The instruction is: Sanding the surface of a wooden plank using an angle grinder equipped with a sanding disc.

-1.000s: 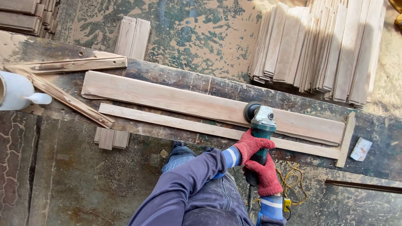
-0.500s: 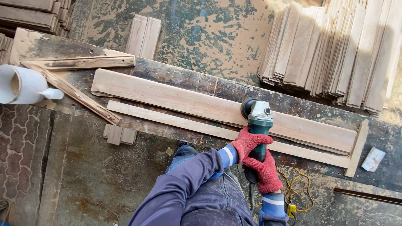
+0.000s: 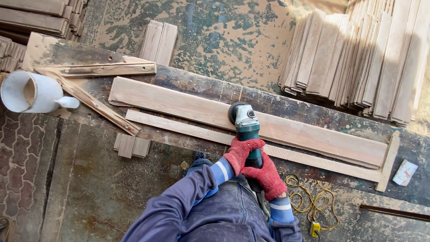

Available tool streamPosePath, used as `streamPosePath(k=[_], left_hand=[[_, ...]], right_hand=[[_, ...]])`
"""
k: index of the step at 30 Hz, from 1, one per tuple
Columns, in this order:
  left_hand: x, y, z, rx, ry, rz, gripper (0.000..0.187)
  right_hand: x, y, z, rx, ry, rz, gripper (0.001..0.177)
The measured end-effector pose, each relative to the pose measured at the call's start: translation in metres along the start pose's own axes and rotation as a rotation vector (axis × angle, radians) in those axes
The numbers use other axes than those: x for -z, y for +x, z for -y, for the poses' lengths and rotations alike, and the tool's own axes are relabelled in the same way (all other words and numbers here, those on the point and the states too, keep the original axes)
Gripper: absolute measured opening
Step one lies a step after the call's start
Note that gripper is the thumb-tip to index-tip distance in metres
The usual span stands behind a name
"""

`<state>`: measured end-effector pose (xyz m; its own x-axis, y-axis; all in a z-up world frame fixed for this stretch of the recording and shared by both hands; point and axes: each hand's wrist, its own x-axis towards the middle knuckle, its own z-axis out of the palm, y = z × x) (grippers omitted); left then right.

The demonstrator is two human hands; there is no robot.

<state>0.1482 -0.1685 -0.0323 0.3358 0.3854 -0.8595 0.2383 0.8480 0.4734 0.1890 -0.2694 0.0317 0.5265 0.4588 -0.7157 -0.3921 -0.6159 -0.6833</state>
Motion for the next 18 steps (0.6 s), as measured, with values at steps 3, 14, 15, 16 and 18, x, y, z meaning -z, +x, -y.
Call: streamPosePath(k=[3,14,15,16,18], left_hand=[[-0.013,-0.017,-0.009,-0.007,-0.024,0.113,0.058],[-0.111,-0.018,0.039,0.045,0.200,0.376,0.058],[-0.111,-0.016,0.040,0.047,0.189,0.385,0.058],[-0.111,-0.014,0.041,0.046,0.177,0.390,0.057],[-0.099,-0.015,0.033,0.040,0.152,0.365,0.056]], right_hand=[[0.024,-0.003,-0.006,-0.028,0.021,0.022,0.067],[0.116,-0.010,-0.066,-0.135,0.388,-0.076,0.047],[0.116,-0.012,-0.063,-0.141,0.374,-0.089,0.046],[0.114,-0.012,-0.060,-0.145,0.360,-0.098,0.045],[0.106,-0.006,-0.060,-0.122,0.328,-0.073,0.046]])
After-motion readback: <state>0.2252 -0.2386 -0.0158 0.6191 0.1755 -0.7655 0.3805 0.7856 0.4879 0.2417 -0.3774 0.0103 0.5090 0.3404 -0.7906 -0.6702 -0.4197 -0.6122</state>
